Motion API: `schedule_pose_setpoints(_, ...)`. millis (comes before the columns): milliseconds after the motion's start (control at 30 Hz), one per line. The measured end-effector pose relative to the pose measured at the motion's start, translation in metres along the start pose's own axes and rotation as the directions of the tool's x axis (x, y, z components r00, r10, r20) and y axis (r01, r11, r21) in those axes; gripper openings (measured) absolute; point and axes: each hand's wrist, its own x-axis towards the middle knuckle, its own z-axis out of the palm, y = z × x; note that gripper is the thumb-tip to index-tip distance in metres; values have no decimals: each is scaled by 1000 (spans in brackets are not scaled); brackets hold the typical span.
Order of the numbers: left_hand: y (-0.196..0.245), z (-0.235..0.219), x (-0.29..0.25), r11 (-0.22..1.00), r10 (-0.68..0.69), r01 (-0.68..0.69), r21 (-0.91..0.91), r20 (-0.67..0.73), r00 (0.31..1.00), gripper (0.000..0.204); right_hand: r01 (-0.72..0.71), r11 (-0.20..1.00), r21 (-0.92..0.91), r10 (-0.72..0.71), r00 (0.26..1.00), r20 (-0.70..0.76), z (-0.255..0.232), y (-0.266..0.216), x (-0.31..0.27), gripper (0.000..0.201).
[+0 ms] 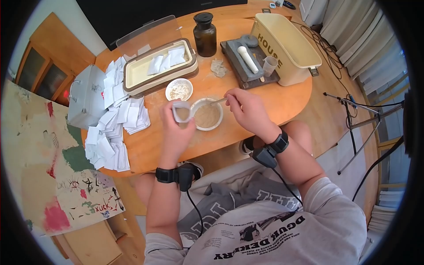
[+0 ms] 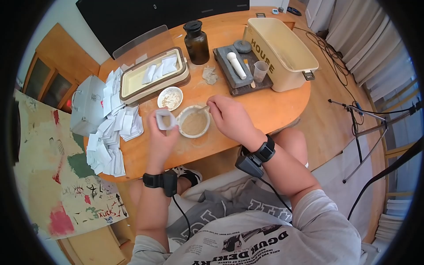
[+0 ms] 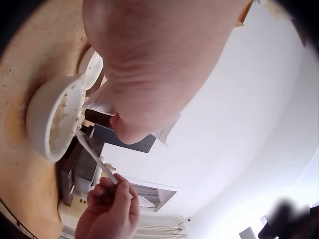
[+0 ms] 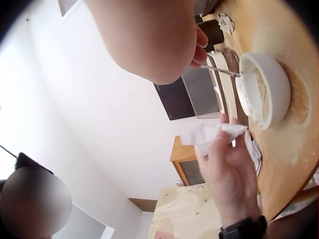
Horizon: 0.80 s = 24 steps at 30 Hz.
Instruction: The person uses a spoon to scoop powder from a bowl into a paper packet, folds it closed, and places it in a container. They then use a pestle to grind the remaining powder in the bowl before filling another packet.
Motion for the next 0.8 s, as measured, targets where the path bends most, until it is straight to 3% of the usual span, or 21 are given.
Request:
schedule_pose_setpoints(167, 1, -7, 3, 1000, -30, 30, -4, -24, 999, 62, 41, 996, -83, -35, 997, 65, 10, 21, -5, 14)
schedule_pose_setpoints(233, 5, -8, 3, 999, -18, 19, 34, -23, 1000, 65, -149, 989, -23, 151, 979, 140, 18, 24, -6, 17)
schedule_pose_setpoints(267, 6, -8, 3, 998, -29, 31, 54, -38, 999, 66, -150, 988, -23, 152, 978, 141, 21, 23, -7, 17)
schedule_pose_setpoints(333, 8, -9, 3, 996, -40, 44, 73, -52, 998, 67, -371, 908, 194, 328, 918, 222, 28, 21, -8, 21)
schedule_pose_setpoints(400, 9, -12, 3, 968, -10, 11, 251, -7, 1000, 67, -429, 869, 246, 374, 896, 240, 32, 21, -8, 22)
schedule_pose_setpoints(533, 13, -12, 2, 945, 73, -83, 317, 42, 996, 71, -550, 717, 428, 472, 835, 283, 34, 27, -7, 22)
schedule_pose_setpoints(733, 12, -13, 2, 913, 88, -99, 395, 45, 995, 69, -518, 649, 557, 492, 845, 212, 18, 33, 3, 20)
schedule_pose_setpoints(800, 11, -13, 1, 921, 37, -63, 384, 75, 997, 69, -503, 652, 567, 494, 849, 186, 9, 30, 7, 20)
